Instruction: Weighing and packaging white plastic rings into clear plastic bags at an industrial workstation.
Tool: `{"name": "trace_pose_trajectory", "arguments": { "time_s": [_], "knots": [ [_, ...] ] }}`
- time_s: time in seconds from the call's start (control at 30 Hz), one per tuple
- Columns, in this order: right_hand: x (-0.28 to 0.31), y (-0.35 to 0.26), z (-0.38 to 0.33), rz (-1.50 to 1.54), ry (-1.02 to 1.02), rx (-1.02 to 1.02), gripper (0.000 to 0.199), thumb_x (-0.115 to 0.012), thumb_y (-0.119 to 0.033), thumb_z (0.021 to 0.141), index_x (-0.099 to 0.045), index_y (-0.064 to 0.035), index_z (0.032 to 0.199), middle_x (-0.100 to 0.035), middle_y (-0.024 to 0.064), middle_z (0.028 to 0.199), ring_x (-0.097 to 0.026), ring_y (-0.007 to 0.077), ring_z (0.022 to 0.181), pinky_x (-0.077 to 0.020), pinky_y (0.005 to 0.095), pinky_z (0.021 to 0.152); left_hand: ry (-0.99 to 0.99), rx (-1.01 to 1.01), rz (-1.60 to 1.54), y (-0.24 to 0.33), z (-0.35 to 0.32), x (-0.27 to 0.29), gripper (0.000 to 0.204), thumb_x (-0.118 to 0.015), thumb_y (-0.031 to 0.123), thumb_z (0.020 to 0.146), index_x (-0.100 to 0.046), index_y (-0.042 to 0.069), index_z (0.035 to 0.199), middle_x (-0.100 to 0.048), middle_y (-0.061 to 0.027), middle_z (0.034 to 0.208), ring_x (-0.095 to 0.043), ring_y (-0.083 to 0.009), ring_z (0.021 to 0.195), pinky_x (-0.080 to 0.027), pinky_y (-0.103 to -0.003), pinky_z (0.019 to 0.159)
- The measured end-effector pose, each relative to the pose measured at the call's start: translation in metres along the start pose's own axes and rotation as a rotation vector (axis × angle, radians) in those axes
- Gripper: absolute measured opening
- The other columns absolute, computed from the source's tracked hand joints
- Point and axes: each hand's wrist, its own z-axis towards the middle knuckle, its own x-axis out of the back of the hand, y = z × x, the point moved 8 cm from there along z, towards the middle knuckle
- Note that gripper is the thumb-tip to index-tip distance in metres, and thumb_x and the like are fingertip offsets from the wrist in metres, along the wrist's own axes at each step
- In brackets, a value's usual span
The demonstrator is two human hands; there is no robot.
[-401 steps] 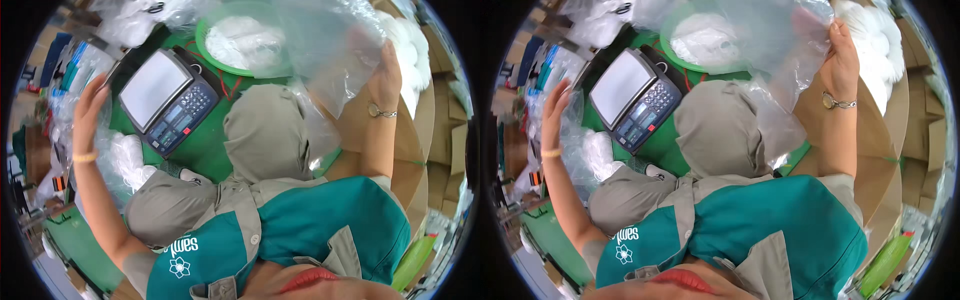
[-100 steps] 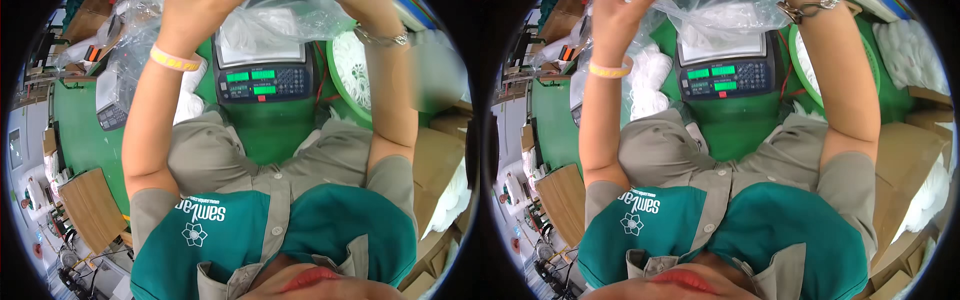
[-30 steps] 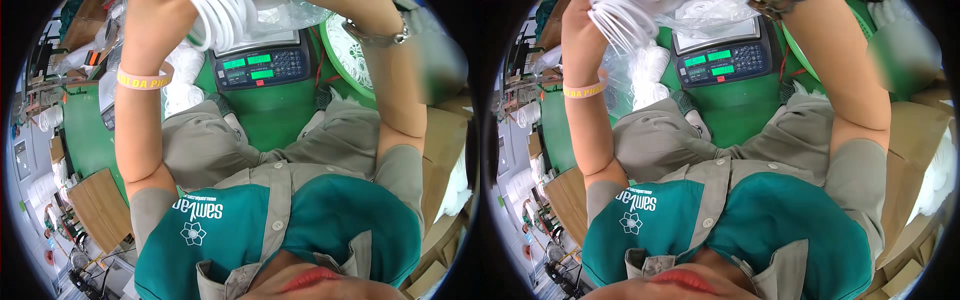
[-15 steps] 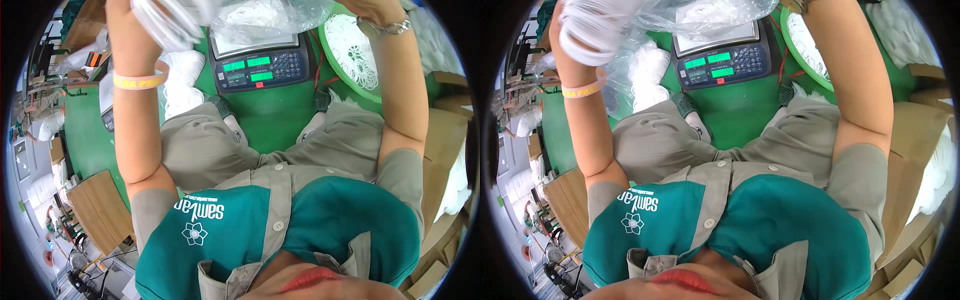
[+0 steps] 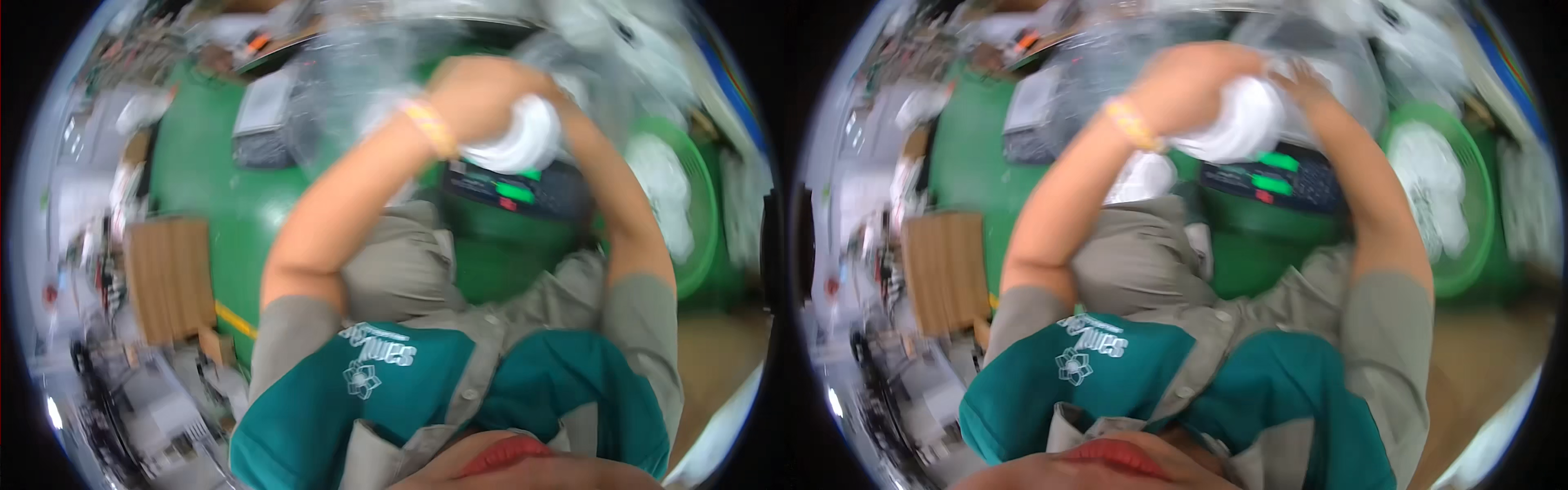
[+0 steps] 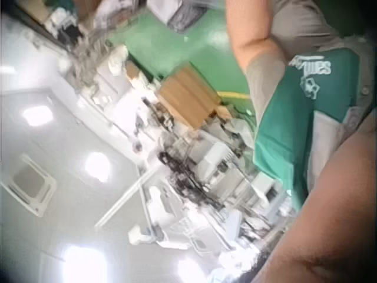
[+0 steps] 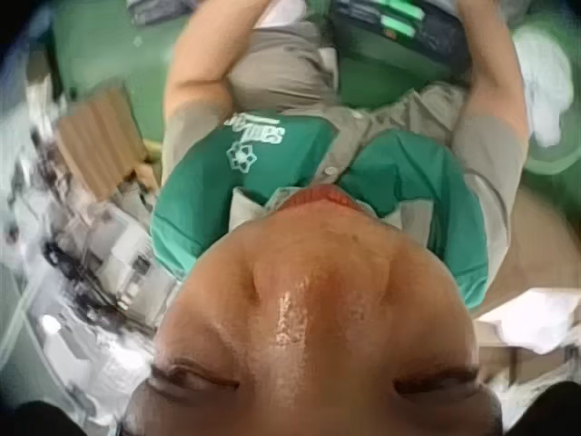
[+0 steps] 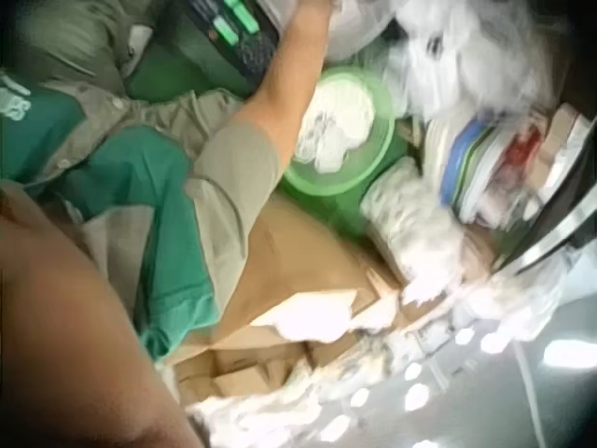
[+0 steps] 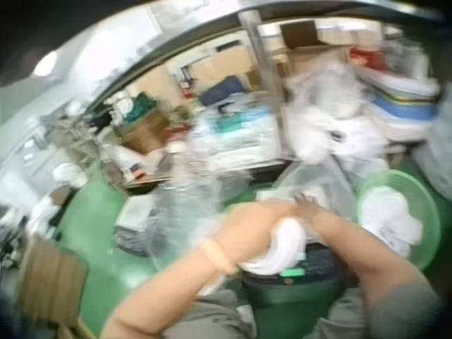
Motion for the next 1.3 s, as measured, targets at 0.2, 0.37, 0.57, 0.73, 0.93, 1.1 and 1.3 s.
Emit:
{"name": "trace_pose_trajectory", "arguments": {
  "time_s": [0.2,0.37,0.57,0.73,0.93,1.1,1.3],
  "knots": [
    [0.117,-0.117,0.036,0.353,0.133,0.29,0.039,-0.041,-0.018,0.086,-0.045,-0.0148,0.124,-0.038,0.0177,0.131,-0.043,0.0321,0.117,-0.0386,0.0398,0.092,-0.08,0.085,0.149,-0.022,0.003,-0.025,0.026,-0.054,0.009,0.064,-0.062,0.014,0.088,-0.062,-0.0117,0.079,-0.061,-0.0295,0.076,-0.047,-0.042,0.058],
    [0.116,-0.031,0.033,0.568,-0.004,0.095,0.038,-0.044,-0.017,0.084,-0.048,-0.0108,0.121,-0.044,0.0188,0.125,-0.047,0.032,0.112,-0.0397,0.0382,0.091,0.059,0.156,0.053,-0.03,0.02,-0.003,0.021,-0.054,0.01,0.065,-0.06,0.011,0.086,-0.061,-0.0125,0.084,-0.06,-0.0316,0.078,-0.047,-0.043,0.063],
    [0.064,0.106,0.045,0.83,-0.183,-0.142,0.037,-0.046,-0.016,0.082,-0.052,-0.006,0.117,-0.051,0.02,0.119,-0.051,0.0318,0.107,-0.0409,0.0364,0.089,0.301,0.386,0.094,-0.062,0.028,0.022,0.025,-0.056,0.011,0.067,-0.061,0.012,0.091,-0.062,-0.0126,0.086,-0.059,-0.0314,0.082,-0.047,-0.042,0.068],
    [0.153,0.081,0.011,0.616,0.208,-0.102,0.043,-0.053,-0.015,0.075,-0.05,0.0054,0.114,-0.058,0.0234,0.102,-0.057,0.0312,0.093,-0.0421,0.0343,0.081,0.189,0.422,-0.038,-0.068,0.017,0.015,0.03,-0.058,0.01,0.067,-0.062,0.014,0.097,-0.064,-0.0132,0.09,-0.06,-0.0302,0.086,-0.048,-0.037,0.073],
    [0.204,0.112,-0.052,0.975,0.223,-0.225,0.037,-0.047,-0.016,0.083,-0.049,0.0045,0.114,-0.061,0.0074,0.09,-0.055,0.0132,0.082,-0.0417,0.0244,0.074,0.277,0.093,-0.892,-0.017,0.031,0.022,0.046,-0.057,0.004,0.072,-0.051,0.004,0.118,-0.058,-0.0145,0.108,-0.056,-0.0279,0.098,-0.043,-0.032,0.086],
    [0.28,0.025,-0.095,1.392,0.211,-0.257,0.039,-0.048,-0.014,0.082,-0.048,0.0029,0.117,-0.059,0.0057,0.099,-0.052,0.0093,0.086,-0.0393,0.0221,0.079,0.506,0.122,-0.359,0.011,0.01,0.044,0.056,-0.056,-0.001,0.064,-0.05,0.004,0.119,-0.058,-0.0189,0.105,-0.056,-0.0337,0.095,-0.045,-0.035,0.082],
    [0.324,0.011,-0.139,1.33,0.305,-0.15,0.031,-0.048,-0.015,0.081,-0.056,0.0034,0.104,-0.061,0.0095,0.099,-0.056,0.0169,0.09,-0.0417,0.0283,0.08,0.266,0.02,-0.825,0.048,0.031,0.041,0.025,-0.058,0.007,0.079,-0.054,0.002,0.103,-0.059,-0.0057,0.095,-0.056,-0.0133,0.086,-0.045,-0.025,0.078]
  ]
}}
